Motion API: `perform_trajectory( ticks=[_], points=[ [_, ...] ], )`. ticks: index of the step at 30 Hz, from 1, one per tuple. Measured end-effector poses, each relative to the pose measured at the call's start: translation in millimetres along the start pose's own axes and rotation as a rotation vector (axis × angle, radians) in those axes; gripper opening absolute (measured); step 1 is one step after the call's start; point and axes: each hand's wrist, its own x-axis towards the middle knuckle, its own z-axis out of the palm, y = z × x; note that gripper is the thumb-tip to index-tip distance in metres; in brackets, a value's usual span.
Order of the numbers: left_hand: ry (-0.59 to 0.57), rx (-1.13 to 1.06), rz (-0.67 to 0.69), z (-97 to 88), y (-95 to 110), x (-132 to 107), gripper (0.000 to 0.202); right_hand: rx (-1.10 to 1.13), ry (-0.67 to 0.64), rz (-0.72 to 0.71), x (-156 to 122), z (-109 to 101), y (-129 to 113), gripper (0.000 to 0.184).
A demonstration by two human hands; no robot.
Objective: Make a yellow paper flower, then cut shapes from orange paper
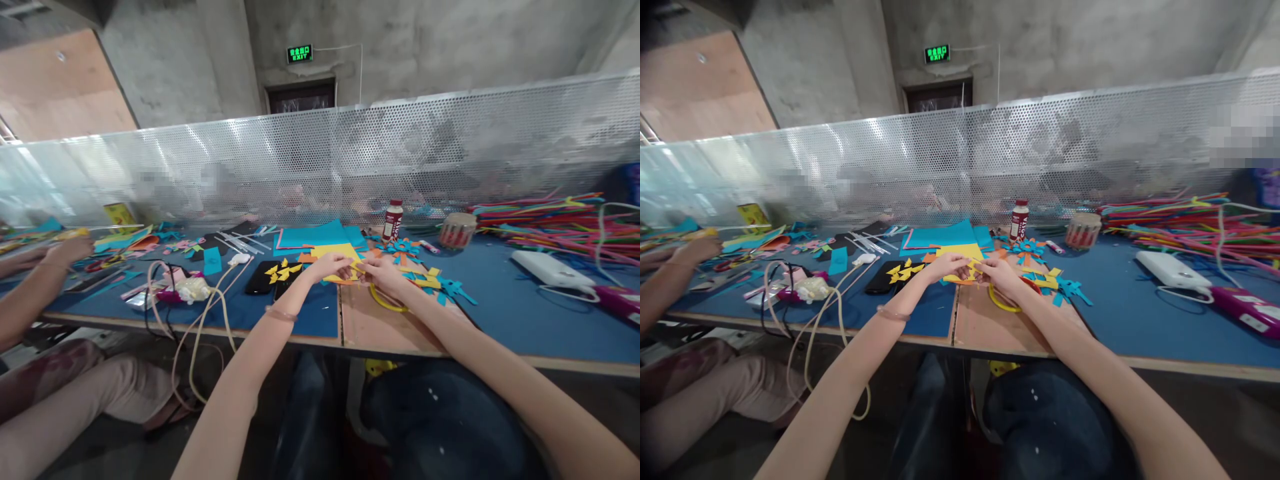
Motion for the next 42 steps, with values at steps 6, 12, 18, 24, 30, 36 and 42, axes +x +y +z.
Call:
perform_trajectory(
  ticks=[6,12,18,24,30,36,42],
  points=[
    [0.007,0.068,0.042,-0.1,-1.3,-0.1,0.034,-0.084,0.008,0.004,-1.9,2.1,-0.7,0.035],
    [0.003,0.105,0.057,-2.6,-3.9,1.0,0.034,-0.199,0.018,-0.010,-6.7,6.4,-8.3,0.035],
    [-0.002,0.119,0.073,-4.3,-3.9,1.0,0.034,-0.240,-0.019,-0.004,-7.8,5.7,-13.1,0.033],
    [0.005,0.106,0.080,-2.0,-1.7,0.4,0.032,-0.219,-0.016,-0.016,-5.1,-0.1,-9.0,0.033],
    [0.053,0.031,0.142,2.5,3.4,-1.3,0.034,-0.040,0.036,-0.037,-3.5,0.6,-6.4,0.028],
    [0.039,0.012,0.163,3.8,3.5,-0.4,0.034,0.073,0.024,-0.021,-4.9,4.3,-10.5,0.025],
    [0.054,0.000,0.178,3.6,1.5,1.8,0.038,0.100,0.020,-0.017,-5.6,4.8,-11.0,0.024]
  ],
)
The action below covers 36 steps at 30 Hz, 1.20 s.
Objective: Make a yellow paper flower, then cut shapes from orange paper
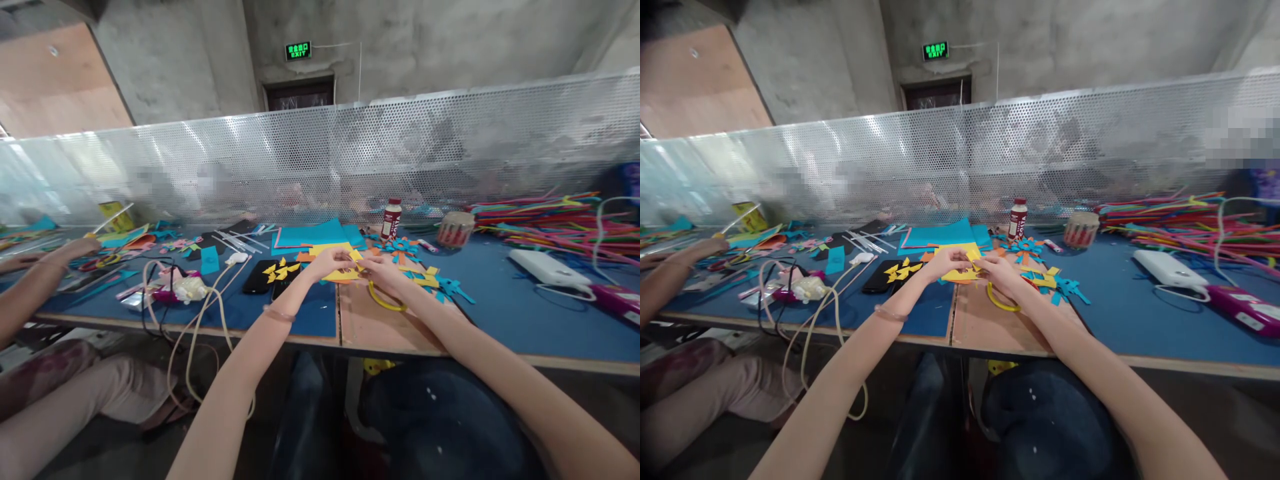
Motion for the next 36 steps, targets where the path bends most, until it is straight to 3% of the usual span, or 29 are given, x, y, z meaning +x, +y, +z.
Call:
perform_trajectory(
  ticks=[12,36],
  points=[
    [0.030,0.025,-0.008,2.4,5.2,-1.5,0.038,-0.091,0.011,-0.003,-2.6,0.7,-0.8,0.026],
    [0.052,0.279,-0.103,-0.4,8.3,-4.7,0.021,-0.662,0.130,-0.213,0.4,-7.7,-5.3,0.040]
  ],
)
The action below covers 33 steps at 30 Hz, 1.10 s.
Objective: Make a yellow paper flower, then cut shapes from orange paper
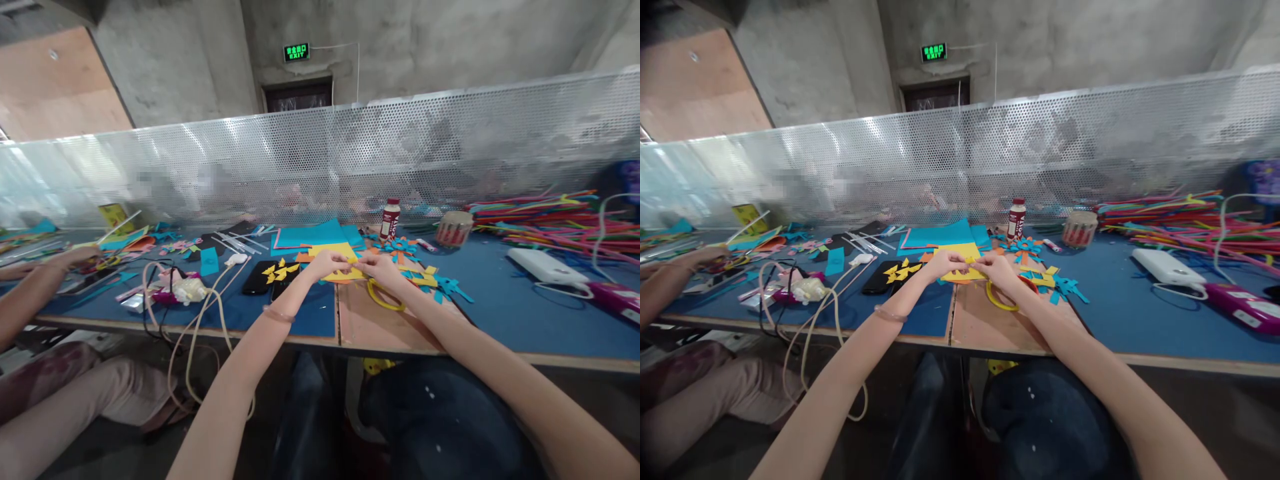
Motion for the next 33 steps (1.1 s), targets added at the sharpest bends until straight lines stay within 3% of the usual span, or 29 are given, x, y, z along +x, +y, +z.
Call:
perform_trajectory(
  ticks=[13,20,33],
  points=[
    [-0.065,0.044,0.031,-1.0,-4.7,0.2,0.021,-0.037,0.028,0.006,-2.6,5.7,-4.2,0.037],
    [-0.108,0.057,0.041,1.5,-5.9,1.5,0.022,-0.028,0.010,0.000,0.8,8.0,5.1,0.038],
    [-0.107,0.005,0.070,1.3,-7.2,2.6,0.021,-0.032,0.052,0.002,0.0,6.7,1.4,0.045]
  ],
)
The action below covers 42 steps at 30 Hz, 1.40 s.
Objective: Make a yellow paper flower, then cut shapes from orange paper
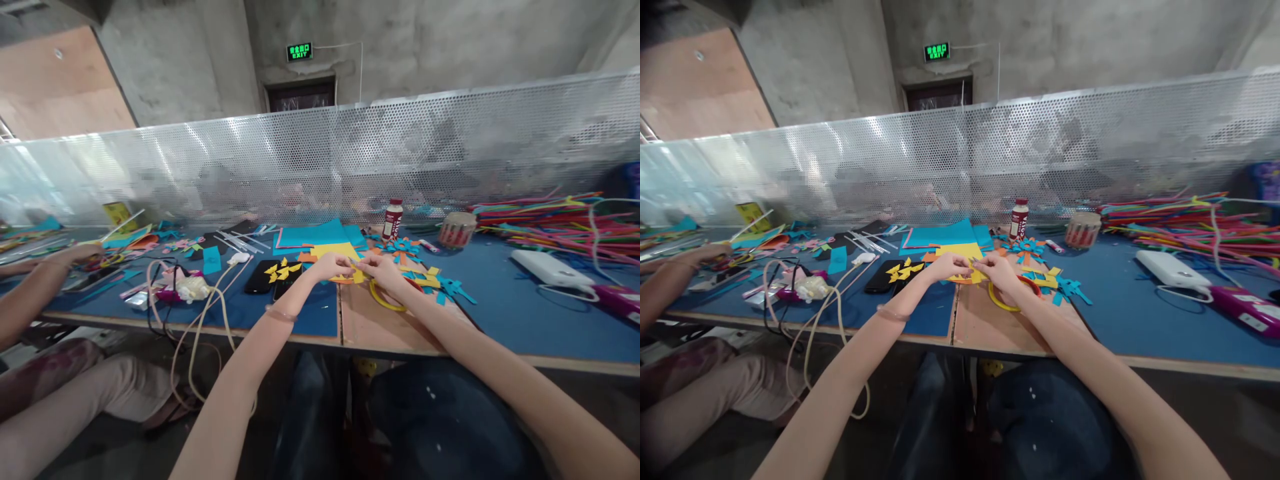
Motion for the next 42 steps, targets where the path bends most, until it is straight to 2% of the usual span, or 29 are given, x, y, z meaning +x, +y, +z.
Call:
perform_trajectory(
  ticks=[10,20,29,37,42],
  points=[
    [0.120,-0.041,-0.007,-3.7,-2.9,0.5,0.021,0.006,-0.032,0.002,-1.4,-1.5,-5.1,0.050],
    [0.147,-0.086,-0.015,-3.3,-1.5,0.4,0.019,-0.050,-0.054,-0.029,-4.8,-4.1,-15.9,0.043],
    [0.178,-0.135,-0.009,-3.6,4.9,-1.6,0.019,-0.035,-0.074,-0.057,-3.6,-2.7,-9.8,0.042],
    [0.196,-0.160,-0.012,-3.8,5.8,-0.9,0.022,-0.047,-0.054,-0.031,-2.7,-3.4,-10.5,0.041],
    [0.226,-0.179,-0.017,-2.8,3.3,-0.1,0.023,-0.040,-0.085,-0.009,-2.0,-3.8,-7.6,0.040]
  ],
)
